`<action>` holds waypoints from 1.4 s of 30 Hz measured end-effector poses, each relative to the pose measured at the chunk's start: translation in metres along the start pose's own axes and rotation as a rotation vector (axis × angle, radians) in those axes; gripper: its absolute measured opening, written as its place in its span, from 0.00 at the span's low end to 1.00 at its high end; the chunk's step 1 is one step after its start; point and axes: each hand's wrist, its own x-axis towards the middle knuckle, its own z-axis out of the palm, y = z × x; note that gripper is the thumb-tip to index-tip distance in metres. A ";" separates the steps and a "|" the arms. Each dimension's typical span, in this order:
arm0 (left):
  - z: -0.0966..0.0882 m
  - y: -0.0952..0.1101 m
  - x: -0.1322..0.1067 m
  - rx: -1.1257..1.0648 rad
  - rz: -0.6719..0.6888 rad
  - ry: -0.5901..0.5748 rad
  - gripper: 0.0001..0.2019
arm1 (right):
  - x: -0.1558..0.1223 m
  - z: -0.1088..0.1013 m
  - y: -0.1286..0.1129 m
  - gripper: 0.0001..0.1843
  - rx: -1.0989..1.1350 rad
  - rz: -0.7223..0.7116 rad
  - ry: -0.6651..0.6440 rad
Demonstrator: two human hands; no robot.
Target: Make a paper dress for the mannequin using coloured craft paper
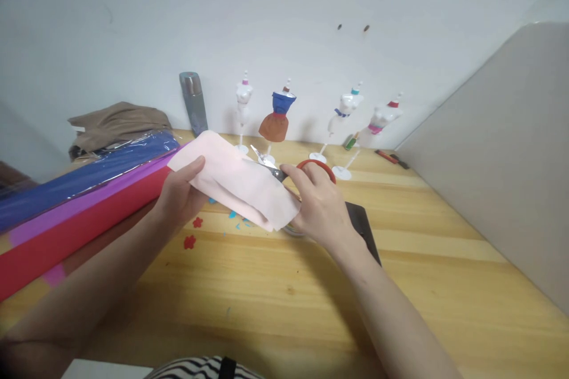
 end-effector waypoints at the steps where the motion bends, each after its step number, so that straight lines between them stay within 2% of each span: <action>1: 0.000 0.000 0.000 -0.005 0.003 -0.001 0.26 | 0.000 0.001 0.000 0.19 -0.006 0.001 0.011; 13: 0.006 0.003 -0.007 0.006 0.049 0.041 0.29 | -0.001 0.004 -0.001 0.18 -0.089 -0.027 0.126; 17: 0.005 0.003 -0.006 0.016 0.042 0.035 0.28 | -0.002 0.004 0.001 0.19 -0.064 0.017 0.111; 23: 0.006 0.002 -0.008 0.019 0.037 0.026 0.29 | -0.002 0.003 0.000 0.20 -0.029 -0.028 0.136; 28: 0.007 0.000 -0.009 0.033 0.027 0.014 0.30 | -0.003 0.003 -0.002 0.22 -0.084 -0.013 0.101; 42: 0.005 -0.001 -0.007 0.028 0.049 0.032 0.30 | -0.009 0.004 0.008 0.19 -0.102 -0.065 0.090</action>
